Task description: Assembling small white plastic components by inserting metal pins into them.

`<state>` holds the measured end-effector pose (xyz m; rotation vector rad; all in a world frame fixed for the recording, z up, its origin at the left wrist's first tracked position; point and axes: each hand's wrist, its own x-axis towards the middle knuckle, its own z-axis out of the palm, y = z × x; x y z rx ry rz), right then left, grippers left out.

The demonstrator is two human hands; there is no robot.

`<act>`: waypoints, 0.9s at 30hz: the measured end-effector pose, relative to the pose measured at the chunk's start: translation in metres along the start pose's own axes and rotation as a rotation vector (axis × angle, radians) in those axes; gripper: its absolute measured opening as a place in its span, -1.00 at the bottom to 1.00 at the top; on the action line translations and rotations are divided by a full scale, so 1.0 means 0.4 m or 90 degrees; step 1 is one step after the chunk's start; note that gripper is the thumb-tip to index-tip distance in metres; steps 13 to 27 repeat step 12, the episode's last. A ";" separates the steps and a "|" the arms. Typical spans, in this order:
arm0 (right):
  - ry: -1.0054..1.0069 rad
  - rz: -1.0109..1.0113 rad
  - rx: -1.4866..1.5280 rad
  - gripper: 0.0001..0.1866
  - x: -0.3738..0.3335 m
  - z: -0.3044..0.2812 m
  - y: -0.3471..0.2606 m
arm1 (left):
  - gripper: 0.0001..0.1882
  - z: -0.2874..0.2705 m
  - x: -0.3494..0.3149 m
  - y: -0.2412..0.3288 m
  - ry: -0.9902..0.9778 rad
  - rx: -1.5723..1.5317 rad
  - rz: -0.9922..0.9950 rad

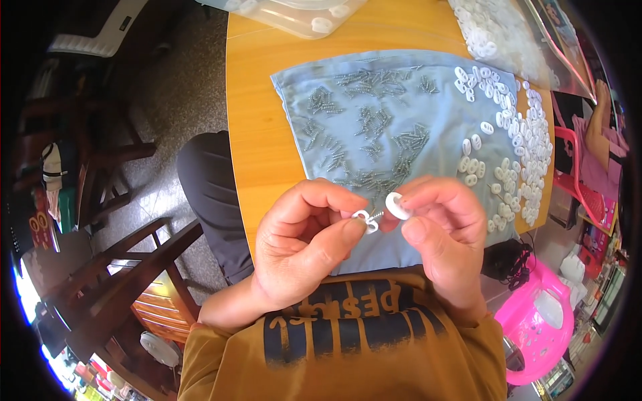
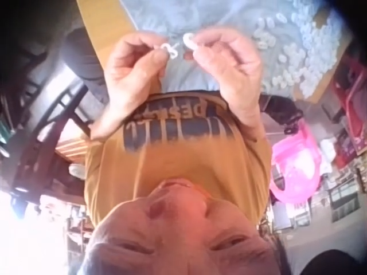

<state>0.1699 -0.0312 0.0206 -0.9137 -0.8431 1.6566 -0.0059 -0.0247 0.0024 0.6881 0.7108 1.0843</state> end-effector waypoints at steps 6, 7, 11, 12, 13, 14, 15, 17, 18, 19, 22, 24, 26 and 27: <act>0.037 -0.005 -0.039 -0.80 -0.001 0.010 0.006 | -0.77 -0.005 -0.003 -0.001 -0.018 -0.018 0.002; 0.090 0.018 -0.042 -0.79 -0.003 0.016 0.005 | -0.77 -0.007 -0.003 -0.003 -0.015 -0.021 0.001; 0.010 -0.020 -0.119 -0.71 -0.002 -0.009 0.014 | -0.77 -0.007 -0.002 -0.008 -0.030 -0.016 0.009; -0.030 -0.031 -0.153 -0.67 0.000 -0.022 0.015 | -0.76 -0.004 -0.001 -0.006 -0.033 -0.014 0.011; -0.030 -0.031 -0.153 -0.67 0.000 -0.022 0.015 | -0.76 -0.004 -0.001 -0.006 -0.033 -0.014 0.011; -0.030 -0.031 -0.153 -0.67 0.000 -0.022 0.015 | -0.76 -0.004 -0.001 -0.006 -0.033 -0.014 0.011; -0.030 -0.031 -0.153 -0.67 0.000 -0.022 0.015 | -0.76 -0.004 -0.001 -0.006 -0.033 -0.014 0.011; -0.030 -0.031 -0.153 -0.67 0.000 -0.022 0.015 | -0.76 -0.004 -0.001 -0.006 -0.033 -0.014 0.011; -0.030 -0.031 -0.153 -0.67 0.000 -0.022 0.015 | -0.76 -0.004 -0.001 -0.006 -0.033 -0.014 0.011; -0.030 -0.031 -0.153 -0.67 0.000 -0.022 0.015 | -0.76 -0.004 -0.001 -0.006 -0.033 -0.014 0.011; -0.030 -0.031 -0.153 -0.67 0.000 -0.022 0.015 | -0.76 -0.004 -0.001 -0.006 -0.033 -0.014 0.011; -0.030 -0.031 -0.153 -0.67 0.000 -0.022 0.015 | -0.76 -0.004 -0.001 -0.006 -0.033 -0.014 0.011; -0.030 -0.031 -0.153 -0.67 0.000 -0.022 0.015 | -0.76 -0.004 -0.001 -0.006 -0.033 -0.014 0.011; -0.030 -0.031 -0.153 -0.67 0.000 -0.022 0.015 | -0.76 -0.004 -0.001 -0.006 -0.033 -0.014 0.011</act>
